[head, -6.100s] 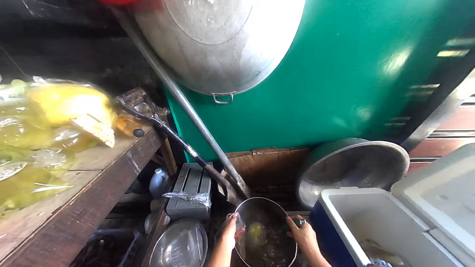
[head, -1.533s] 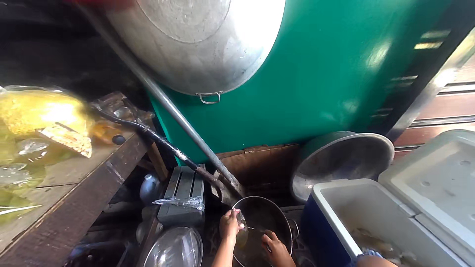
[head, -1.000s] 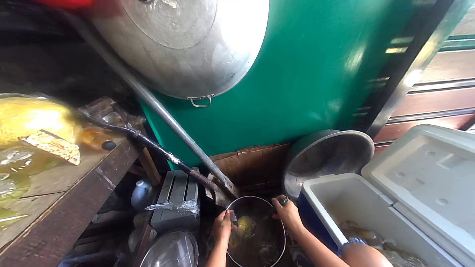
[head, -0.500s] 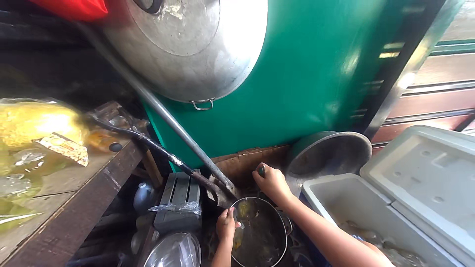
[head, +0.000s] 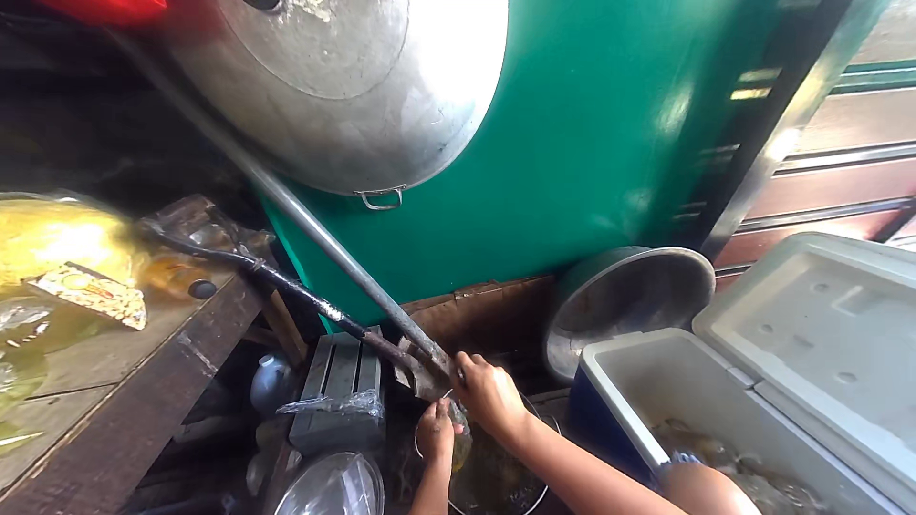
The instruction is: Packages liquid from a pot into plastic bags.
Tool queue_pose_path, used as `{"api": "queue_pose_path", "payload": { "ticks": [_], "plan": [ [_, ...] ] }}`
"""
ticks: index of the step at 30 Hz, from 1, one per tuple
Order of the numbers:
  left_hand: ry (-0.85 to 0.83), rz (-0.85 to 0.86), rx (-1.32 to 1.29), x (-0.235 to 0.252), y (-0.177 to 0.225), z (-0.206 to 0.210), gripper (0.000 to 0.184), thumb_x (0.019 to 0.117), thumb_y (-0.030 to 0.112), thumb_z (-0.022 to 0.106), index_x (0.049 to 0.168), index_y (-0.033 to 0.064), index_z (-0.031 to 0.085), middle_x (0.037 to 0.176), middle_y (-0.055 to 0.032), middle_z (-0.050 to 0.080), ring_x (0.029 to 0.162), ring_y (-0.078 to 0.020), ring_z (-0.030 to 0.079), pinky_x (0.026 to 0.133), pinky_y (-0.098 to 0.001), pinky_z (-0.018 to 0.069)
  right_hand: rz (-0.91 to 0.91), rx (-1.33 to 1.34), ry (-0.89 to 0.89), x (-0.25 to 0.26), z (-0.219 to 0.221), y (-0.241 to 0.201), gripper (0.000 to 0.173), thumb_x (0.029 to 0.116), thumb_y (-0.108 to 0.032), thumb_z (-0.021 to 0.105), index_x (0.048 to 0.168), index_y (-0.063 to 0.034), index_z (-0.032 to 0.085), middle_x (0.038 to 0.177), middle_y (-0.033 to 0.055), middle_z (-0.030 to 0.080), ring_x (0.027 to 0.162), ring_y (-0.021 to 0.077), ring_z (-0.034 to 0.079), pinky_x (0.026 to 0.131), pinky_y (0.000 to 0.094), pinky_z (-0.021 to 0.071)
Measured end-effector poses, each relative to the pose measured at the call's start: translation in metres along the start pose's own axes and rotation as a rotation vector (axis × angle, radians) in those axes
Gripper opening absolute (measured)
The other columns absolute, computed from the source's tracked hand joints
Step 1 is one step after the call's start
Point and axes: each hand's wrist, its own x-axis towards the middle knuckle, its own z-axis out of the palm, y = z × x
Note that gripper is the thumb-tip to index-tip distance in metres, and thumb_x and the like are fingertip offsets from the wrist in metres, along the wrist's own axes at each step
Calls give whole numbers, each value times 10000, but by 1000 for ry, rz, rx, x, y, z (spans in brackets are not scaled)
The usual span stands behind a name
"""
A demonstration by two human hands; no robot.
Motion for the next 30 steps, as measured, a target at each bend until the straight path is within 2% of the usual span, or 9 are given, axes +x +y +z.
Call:
{"api": "queue_pose_path", "payload": {
  "ticks": [2, 5, 8, 13, 15, 18, 25, 28, 30],
  "plan": [
    [-130, -23, 44, 17, -11, -2, 402, 1117, 311, 426, 1211, 37, 705, 1145, -163, 719, 837, -261, 717, 801, -464, 580, 62, 51, -22, 10, 34, 43, 374, 1058, -302, 462, 1307, -75, 626, 1225, 210, 671, 1047, 383, 697, 880, 549, 552],
    [-154, -3, 142, 16, -7, -9, 397, 1109, 334, 444, 1239, 77, 717, 1172, -160, 724, 968, -307, 723, 904, -535, 558, 102, 56, -190, 4, 88, 96, 375, 1075, -304, 460, 1336, -80, 608, 1318, 241, 621, 1103, 424, 673, 924, 580, 540],
    [-128, 15, 150, 15, -9, -10, 380, 1118, 297, 421, 1229, 98, 726, 1165, -113, 731, 895, -247, 723, 850, -476, 572, 110, 75, -259, -13, 137, 135, 345, 1081, -288, 478, 1332, -100, 622, 1401, 245, 572, 1110, 440, 668, 920, 591, 546],
    [-123, 35, 161, 17, -17, -17, 360, 1112, 284, 441, 1212, 99, 734, 1114, -103, 739, 836, -227, 710, 820, -461, 567, 371, 387, 11, -35, 172, 175, 315, 1034, -267, 582, 1253, -67, 689, 1245, 207, 686, 1155, 389, 665, 993, 573, 514],
    [-120, 38, 156, 15, -18, -19, 360, 1112, 281, 444, 1211, 96, 736, 1122, -104, 739, 824, -223, 708, 807, -458, 567, 553, 502, 149, -34, 165, 184, 309, 1033, -273, 604, 1227, -48, 689, 1136, 221, 723, 1101, 396, 687, 964, 587, 513],
    [-119, 46, 137, 12, -16, -22, 371, 1114, 281, 438, 1213, 77, 732, 1159, -123, 732, 832, -241, 713, 809, -473, 567, 712, 576, 182, -27, 139, 196, 348, 1046, -334, 595, 1251, -63, 674, 1127, 221, 719, 1069, 393, 691, 950, 587, 511],
    [-107, 76, 144, 8, -14, -27, 381, 1113, 290, 438, 1211, 77, 739, 1148, -148, 734, 905, -296, 718, 858, -534, 555, 550, 593, 140, -5, 29, 169, 355, 1044, -371, 577, 1240, -91, 670, 1064, 164, 718, 924, 298, 716, 862, 500, 564],
    [-105, 94, 148, 5, -10, -26, 388, 1102, 308, 468, 1193, 38, 732, 1036, -184, 733, 827, -306, 700, 813, -538, 550, 487, 583, 139, 3, -19, 137, 344, 1044, -368, 567, 1227, -97, 675, 1042, 142, 717, 900, 263, 719, 839, 468, 578],
    [-94, 84, 141, 6, -9, -23, 402, 1111, 308, 442, 1215, 41, 723, 1057, -177, 731, 819, -289, 697, 802, -518, 551, 457, 557, 136, 7, -44, 116, 339, 1044, -369, 560, 1215, -103, 683, 1033, 126, 720, 884, 240, 721, 833, 448, 581]
  ]
}}
